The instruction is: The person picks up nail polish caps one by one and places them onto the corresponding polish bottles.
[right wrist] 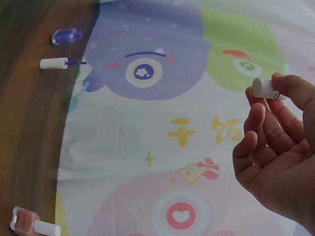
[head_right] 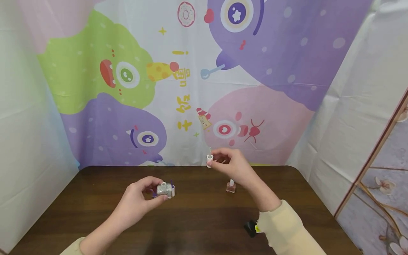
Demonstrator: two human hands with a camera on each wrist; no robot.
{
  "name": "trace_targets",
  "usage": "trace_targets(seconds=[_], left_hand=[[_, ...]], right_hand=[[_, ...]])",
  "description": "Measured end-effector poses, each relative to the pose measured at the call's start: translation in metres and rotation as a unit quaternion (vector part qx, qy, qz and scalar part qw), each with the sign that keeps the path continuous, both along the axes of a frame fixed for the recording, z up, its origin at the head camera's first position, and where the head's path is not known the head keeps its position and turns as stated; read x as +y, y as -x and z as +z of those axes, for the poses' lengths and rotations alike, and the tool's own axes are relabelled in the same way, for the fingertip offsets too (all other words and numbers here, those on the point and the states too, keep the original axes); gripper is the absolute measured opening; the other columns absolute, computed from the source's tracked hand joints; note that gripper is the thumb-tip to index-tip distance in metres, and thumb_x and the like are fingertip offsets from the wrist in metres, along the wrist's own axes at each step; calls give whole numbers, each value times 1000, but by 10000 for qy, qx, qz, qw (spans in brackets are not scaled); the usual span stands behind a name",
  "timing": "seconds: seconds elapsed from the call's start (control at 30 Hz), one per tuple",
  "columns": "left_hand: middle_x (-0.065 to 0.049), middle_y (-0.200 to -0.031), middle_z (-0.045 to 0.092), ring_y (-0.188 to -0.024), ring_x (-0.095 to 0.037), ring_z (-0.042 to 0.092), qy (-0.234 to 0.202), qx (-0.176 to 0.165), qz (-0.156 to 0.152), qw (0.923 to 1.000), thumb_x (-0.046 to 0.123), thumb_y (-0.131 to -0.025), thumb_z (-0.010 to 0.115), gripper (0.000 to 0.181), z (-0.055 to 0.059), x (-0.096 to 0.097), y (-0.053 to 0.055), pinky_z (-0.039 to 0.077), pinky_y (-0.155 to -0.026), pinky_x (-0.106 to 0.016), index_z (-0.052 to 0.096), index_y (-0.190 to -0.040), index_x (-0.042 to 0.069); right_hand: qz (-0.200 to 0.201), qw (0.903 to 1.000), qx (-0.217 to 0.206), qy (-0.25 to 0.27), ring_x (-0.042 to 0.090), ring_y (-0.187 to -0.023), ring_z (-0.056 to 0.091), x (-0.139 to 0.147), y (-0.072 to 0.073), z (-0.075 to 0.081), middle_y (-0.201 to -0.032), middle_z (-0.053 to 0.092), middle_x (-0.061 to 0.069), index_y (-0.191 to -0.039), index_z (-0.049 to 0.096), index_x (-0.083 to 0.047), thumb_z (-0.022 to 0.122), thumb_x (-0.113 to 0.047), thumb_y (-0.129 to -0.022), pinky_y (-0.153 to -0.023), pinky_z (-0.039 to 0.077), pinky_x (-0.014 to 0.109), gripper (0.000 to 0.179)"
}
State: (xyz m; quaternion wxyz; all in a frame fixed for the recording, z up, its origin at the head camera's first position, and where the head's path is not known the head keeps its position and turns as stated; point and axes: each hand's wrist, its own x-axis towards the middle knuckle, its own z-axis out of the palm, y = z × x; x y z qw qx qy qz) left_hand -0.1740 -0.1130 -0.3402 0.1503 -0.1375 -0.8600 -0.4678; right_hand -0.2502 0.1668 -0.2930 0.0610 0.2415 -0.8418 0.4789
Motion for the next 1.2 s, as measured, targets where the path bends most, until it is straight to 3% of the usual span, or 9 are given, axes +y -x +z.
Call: trace_targets(seconds=[0.17,0.57,0.77,1.0,1.2], left_hand=[[10,-78,59,-73,-6,54,-106,217,-48,9997,8,-69,81,26,1,7,-1,48,-70,-23,67,-88,16],[14,-77,59,-71,-5,55,-247,445,-42,9987,7,-68,81,27,-2,18,2,48,-70,-22,67,-89,17],[13,-77,59,-70,-5,55,-336,349,-55,9988,8,-69,81,27,-1,23,3,48,-68,-22,67,-90,16],[12,-75,57,-71,-6,54,-453,327,-110,9984,8,-69,81,27,-4,28,4,49,-67,-22,67,-90,16],[12,-77,58,-72,-6,55,-441,295,-198,9984,10,-69,81,27,-9,32,4,49,-69,-23,67,-91,15]], right_hand=[[-48,9999,85,132,15,-74,60,2,-4,1,-85,67,7,-103,69,-6,75,-19,-81,-66,51,25,26],[-74,9991,156,400,16,-70,59,0,-15,3,-85,65,7,-104,68,-5,74,-16,-82,-60,50,25,25],[-35,9992,193,356,18,-67,57,-2,-21,4,-84,64,6,-106,68,-8,73,-17,-82,-53,49,27,26],[-32,9991,199,384,17,-69,56,-4,-26,0,-80,62,6,-106,66,-11,76,-17,-79,-57,49,25,29],[33,9987,121,499,17,-65,55,-6,-31,-4,-78,60,8,-98,62,-10,77,-14,-78,-53,48,27,26]])
